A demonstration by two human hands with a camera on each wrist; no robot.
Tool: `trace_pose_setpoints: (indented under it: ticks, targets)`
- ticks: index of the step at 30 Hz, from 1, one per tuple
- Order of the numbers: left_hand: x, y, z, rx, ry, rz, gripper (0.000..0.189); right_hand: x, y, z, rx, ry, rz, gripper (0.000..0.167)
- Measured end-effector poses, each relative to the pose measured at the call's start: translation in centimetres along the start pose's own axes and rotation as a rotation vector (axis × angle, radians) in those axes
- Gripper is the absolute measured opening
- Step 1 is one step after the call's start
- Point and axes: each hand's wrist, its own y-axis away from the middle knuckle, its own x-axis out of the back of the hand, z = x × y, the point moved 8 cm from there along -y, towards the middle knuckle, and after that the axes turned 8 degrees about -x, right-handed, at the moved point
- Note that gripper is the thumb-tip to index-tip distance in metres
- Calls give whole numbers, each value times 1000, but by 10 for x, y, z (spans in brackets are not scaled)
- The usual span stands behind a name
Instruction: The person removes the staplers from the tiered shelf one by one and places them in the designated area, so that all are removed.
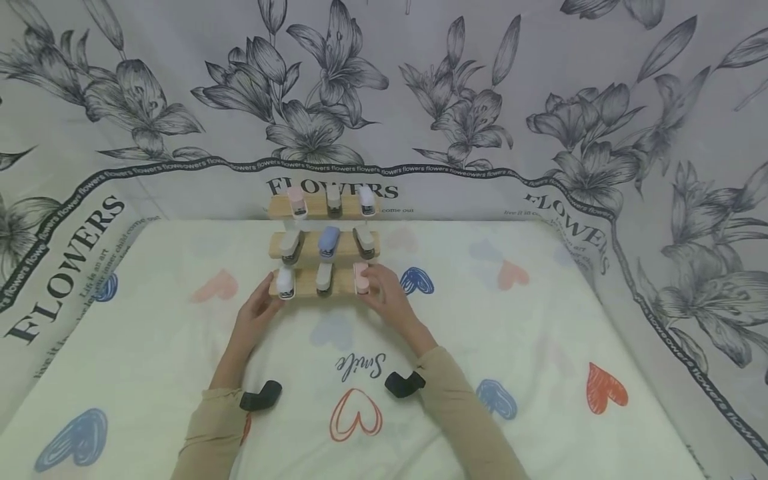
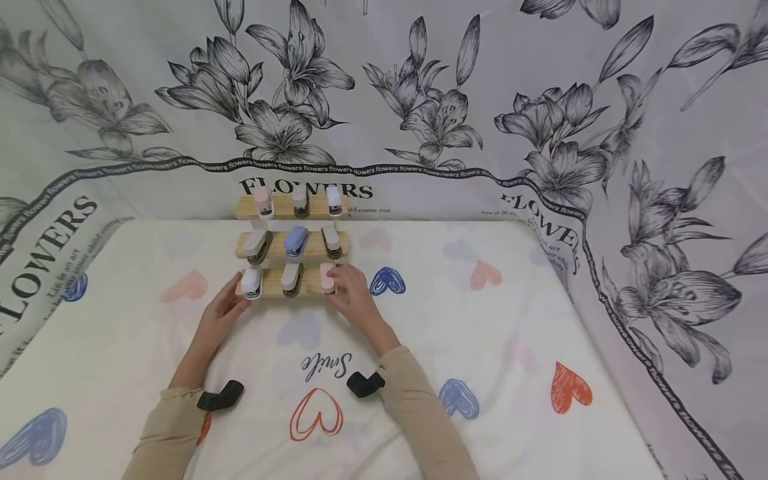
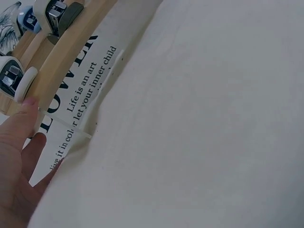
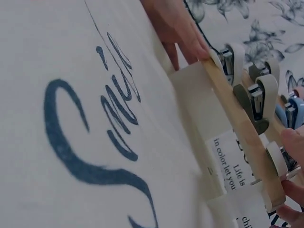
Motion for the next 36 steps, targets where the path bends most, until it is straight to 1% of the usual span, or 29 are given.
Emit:
trace_pose_setpoints:
  ticks: [2,5,7,9,11,16,19,22,26,30,36]
  targets:
    - [0,-1,-7,-4,3,3,61,2,2,-1,5,-18,5,38]
    - [2,-4,-20,-24,-18,13,60,2,1,1,-10,-37,-12,38]
    - [2,-5,-24,-44,-34,20,59,2,0,1,-21,-44,-24,38]
    - [3,-5,-26,-64,-45,26,58,2,-2,2,-37,-39,-35,38]
    - [3,-6,-26,-67,-46,31,59,3,-2,2,-59,-44,-47,38]
    - [3,-5,-26,-48,-34,31,60,2,-2,3,-129,-51,-80,39]
    - [3,-5,-25,-49,-29,26,60,1,-1,2,-143,-39,-75,37]
    - [2,-4,-25,-47,-28,23,60,1,1,0,-115,-30,-50,34]
    - [2,-4,-25,-41,-11,25,60,2,2,-8,-10,-46,-15,30]
    - [2,-4,-26,-47,-4,24,60,1,0,-14,91,-41,-7,31]
    - [2,-5,-24,-65,-5,18,59,0,-3,-21,131,51,8,34]
